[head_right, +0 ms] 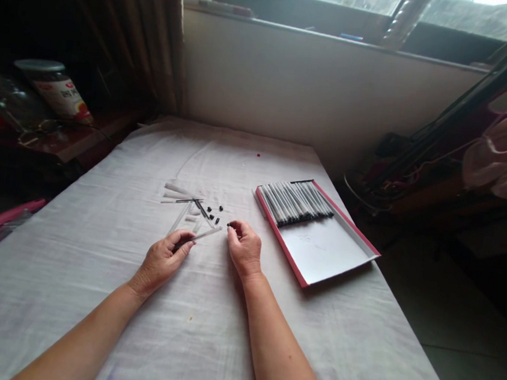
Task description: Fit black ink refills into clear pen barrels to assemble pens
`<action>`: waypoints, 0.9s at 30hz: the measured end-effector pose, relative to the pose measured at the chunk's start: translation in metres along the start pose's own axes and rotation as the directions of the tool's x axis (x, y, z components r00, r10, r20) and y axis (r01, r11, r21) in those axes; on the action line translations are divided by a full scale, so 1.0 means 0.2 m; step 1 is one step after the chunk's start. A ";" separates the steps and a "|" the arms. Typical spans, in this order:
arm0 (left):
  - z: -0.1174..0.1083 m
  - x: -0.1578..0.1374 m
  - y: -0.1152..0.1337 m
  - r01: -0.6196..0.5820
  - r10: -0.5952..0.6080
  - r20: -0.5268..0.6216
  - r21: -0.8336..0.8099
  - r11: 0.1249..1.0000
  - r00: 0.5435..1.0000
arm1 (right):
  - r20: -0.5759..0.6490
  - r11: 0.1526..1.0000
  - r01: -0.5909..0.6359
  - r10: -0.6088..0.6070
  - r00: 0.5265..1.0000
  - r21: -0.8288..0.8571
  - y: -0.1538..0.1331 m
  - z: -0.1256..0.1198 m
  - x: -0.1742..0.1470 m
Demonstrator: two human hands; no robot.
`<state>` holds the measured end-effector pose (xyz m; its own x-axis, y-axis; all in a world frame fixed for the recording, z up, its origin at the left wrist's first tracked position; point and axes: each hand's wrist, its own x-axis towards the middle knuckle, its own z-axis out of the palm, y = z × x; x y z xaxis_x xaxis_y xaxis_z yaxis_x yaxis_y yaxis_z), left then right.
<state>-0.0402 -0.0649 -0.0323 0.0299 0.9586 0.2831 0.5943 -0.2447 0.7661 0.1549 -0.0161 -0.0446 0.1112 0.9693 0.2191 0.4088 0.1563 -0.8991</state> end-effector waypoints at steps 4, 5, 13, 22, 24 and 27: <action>0.00 0.00 0.00 -0.077 0.077 0.006 0.007 0.997 0.997 | 0.013 0.930 -0.107 0.109 0.994 0.352 0.01 -0.07 -0.09; 0.00 0.00 0.00 -0.098 0.098 0.010 0.015 0.995 0.995 | 0.019 0.913 -0.124 0.127 0.992 0.389 0.00 -0.08 -0.10; 0.01 -0.01 -0.01 -0.118 0.115 0.034 0.074 0.990 0.993 | 0.079 0.909 -0.149 0.129 0.989 0.389 -0.03 -0.11 -0.09; 0.01 -0.01 -0.02 -0.132 0.127 0.048 0.104 0.986 0.991 | 0.107 0.942 -0.116 0.087 0.990 0.315 -0.03 -0.10 -0.11; 0.01 -0.01 -0.02 -0.137 0.132 0.050 0.107 0.985 0.990 | 0.108 0.946 -0.088 0.056 0.993 0.311 -0.04 -0.11 -0.11; 0.00 -0.01 -0.02 -0.138 0.132 0.055 0.114 0.984 0.990 | 0.119 0.950 -0.052 0.016 0.993 0.309 -0.04 -0.13 -0.11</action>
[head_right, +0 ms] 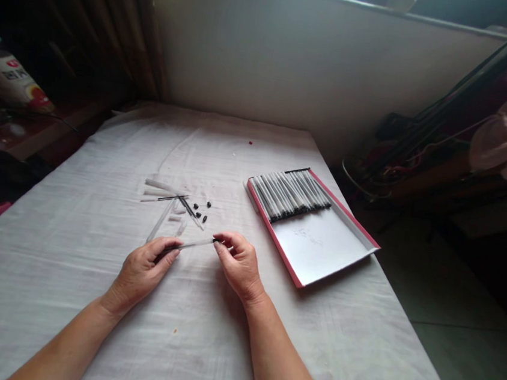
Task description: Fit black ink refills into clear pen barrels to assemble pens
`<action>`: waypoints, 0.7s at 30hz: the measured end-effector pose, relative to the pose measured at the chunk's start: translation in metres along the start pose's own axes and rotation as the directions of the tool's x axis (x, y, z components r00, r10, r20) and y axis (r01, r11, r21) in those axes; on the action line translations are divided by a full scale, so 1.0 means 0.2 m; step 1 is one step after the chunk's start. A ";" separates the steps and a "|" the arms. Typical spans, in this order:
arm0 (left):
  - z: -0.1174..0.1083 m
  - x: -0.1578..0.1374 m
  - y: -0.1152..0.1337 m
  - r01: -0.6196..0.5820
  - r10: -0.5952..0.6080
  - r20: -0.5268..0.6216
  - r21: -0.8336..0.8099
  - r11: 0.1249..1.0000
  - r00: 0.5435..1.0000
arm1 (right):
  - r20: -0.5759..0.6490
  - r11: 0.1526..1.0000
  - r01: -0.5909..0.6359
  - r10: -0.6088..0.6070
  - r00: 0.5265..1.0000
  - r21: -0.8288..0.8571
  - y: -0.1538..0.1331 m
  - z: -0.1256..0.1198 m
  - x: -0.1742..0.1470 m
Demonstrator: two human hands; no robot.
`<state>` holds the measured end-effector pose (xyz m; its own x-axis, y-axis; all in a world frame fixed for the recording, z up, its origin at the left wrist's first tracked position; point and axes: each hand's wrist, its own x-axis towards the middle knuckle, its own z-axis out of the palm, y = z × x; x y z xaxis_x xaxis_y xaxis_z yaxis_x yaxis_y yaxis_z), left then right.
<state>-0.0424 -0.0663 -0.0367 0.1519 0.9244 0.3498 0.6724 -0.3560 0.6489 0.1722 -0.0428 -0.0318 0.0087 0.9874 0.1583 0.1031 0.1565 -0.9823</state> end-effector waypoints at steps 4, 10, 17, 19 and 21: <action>-0.01 0.00 0.00 -0.025 0.025 0.007 -0.008 1.000 1.000 | 0.053 0.999 0.043 -0.043 0.998 -0.004 -0.02 -0.02 0.00; -0.01 0.01 0.01 -0.060 0.060 0.018 -0.029 0.998 0.998 | 0.071 0.996 0.067 -0.063 0.995 -0.050 -0.01 -0.02 0.00; -0.02 0.01 0.02 -0.098 0.099 0.011 -0.045 0.994 0.995 | 0.135 0.963 0.111 -0.079 0.988 -0.247 -0.02 -0.03 0.00; -0.02 0.01 0.01 -0.111 0.111 0.008 -0.040 0.993 0.994 | 0.140 0.939 0.144 -0.104 0.985 -0.312 -0.02 -0.03 0.00; -0.01 0.01 0.01 -0.119 0.119 0.012 -0.035 0.992 0.993 | 0.141 0.914 0.156 -0.110 0.984 -0.375 -0.02 -0.03 0.00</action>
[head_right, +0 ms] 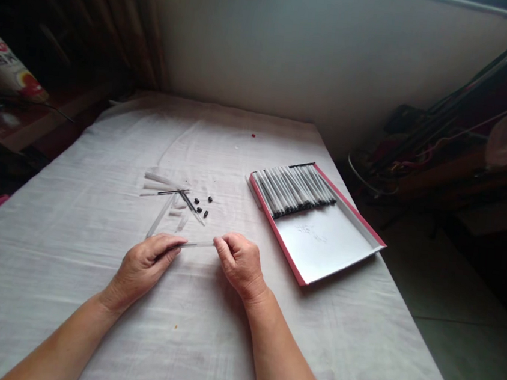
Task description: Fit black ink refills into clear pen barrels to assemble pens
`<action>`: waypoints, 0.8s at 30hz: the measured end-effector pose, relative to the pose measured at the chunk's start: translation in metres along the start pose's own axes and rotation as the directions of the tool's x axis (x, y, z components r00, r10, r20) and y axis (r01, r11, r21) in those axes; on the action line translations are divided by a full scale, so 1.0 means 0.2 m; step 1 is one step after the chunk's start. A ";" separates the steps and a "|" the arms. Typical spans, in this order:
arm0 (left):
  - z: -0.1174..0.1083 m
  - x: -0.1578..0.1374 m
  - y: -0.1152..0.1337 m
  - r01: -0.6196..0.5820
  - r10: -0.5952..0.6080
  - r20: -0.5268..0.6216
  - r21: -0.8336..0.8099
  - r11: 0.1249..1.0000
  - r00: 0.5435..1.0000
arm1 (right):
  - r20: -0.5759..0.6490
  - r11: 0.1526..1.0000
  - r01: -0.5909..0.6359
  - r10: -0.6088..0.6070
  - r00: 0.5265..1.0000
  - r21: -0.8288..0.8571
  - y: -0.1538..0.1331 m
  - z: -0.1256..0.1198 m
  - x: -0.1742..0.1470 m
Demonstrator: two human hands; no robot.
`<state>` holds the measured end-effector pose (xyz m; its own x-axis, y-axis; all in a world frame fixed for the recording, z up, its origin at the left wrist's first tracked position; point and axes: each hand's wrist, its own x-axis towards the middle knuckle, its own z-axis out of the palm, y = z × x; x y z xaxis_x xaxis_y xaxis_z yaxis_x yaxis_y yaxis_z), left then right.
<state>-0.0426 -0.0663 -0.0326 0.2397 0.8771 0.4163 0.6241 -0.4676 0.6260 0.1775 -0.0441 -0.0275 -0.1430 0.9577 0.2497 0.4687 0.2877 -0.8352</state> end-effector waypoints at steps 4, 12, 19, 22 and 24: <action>0.00 0.00 0.00 0.002 -0.002 0.007 0.004 1.000 1.000 | 0.012 0.999 -0.026 0.027 1.000 -0.042 0.01 0.00 -0.01; 0.00 0.00 0.01 0.034 -0.034 -0.005 -0.007 0.999 0.999 | 0.091 0.957 -0.141 0.122 0.988 0.252 0.03 -0.02 0.00; 0.00 0.00 0.01 0.041 -0.041 0.005 0.008 0.999 0.999 | 0.072 0.986 -0.098 0.089 0.993 0.134 0.02 -0.01 0.00; 0.00 0.00 0.01 0.034 -0.034 0.011 0.010 0.999 0.999 | 0.052 0.998 -0.052 0.051 0.997 0.023 0.01 -0.01 -0.01; 0.00 0.00 0.01 0.032 -0.032 0.012 0.008 0.999 0.999 | 0.050 0.999 -0.046 0.046 0.998 -0.010 0.00 -0.01 -0.01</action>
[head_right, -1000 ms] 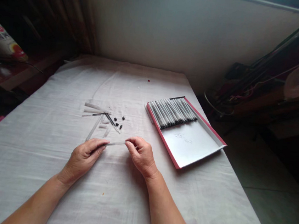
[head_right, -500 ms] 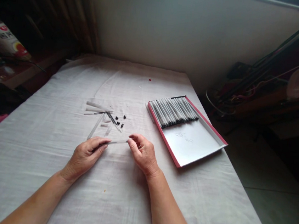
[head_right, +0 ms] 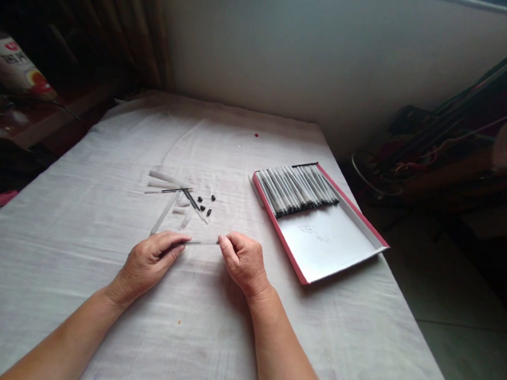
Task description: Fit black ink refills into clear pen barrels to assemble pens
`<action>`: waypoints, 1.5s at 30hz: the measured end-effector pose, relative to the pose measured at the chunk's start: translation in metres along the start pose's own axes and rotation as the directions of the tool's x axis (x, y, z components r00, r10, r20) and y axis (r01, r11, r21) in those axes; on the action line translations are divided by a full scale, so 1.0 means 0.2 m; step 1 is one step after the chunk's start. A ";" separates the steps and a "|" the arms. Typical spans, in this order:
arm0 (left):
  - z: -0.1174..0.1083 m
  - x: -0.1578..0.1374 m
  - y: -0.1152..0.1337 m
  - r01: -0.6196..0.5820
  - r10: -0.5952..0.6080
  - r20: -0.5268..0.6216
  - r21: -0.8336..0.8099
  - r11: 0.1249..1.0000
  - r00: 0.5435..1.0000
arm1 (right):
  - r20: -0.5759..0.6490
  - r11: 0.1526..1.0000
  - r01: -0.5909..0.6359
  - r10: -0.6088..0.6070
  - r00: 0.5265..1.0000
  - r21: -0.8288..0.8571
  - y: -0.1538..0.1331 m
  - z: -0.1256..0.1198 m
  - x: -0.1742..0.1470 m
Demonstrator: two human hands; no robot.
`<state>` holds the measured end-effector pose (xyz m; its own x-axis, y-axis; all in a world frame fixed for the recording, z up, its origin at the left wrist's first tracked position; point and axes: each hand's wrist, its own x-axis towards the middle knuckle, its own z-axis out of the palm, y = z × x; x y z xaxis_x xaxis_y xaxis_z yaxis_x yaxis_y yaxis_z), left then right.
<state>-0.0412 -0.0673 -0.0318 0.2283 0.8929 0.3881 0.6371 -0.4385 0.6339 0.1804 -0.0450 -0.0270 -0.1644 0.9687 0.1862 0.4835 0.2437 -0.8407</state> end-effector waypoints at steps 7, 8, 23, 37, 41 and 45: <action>0.00 0.00 0.00 0.011 -0.011 -0.012 -0.015 1.000 1.000 | 0.031 0.985 -0.016 0.011 0.999 0.173 0.02 -0.01 -0.01; 0.00 0.00 0.00 0.012 -0.012 -0.011 -0.015 1.000 1.000 | 0.041 0.980 -0.024 0.016 0.999 0.197 0.02 -0.01 -0.01; -0.01 0.01 0.01 0.028 -0.028 -0.005 -0.017 0.999 1.000 | 0.019 0.988 -0.027 0.024 1.000 0.152 0.01 0.00 -0.01; -0.01 0.00 0.00 0.016 -0.017 -0.006 -0.019 1.000 1.000 | 0.018 0.983 -0.021 0.017 1.000 0.183 0.01 0.00 -0.01; -0.01 0.01 0.01 0.030 -0.030 -0.002 -0.031 0.999 1.000 | 0.019 0.977 -0.025 0.022 1.000 0.212 0.04 0.01 -0.01; -0.01 0.01 0.01 0.031 -0.032 -0.020 -0.069 0.997 0.999 | 0.014 0.967 -0.067 0.066 0.998 0.247 0.03 0.02 0.00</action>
<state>-0.0402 -0.0677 -0.0288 0.1926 0.9044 0.3808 0.5914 -0.4167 0.6904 0.1806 -0.0445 -0.0342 -0.1442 0.9818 0.1233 0.2660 0.1585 -0.9508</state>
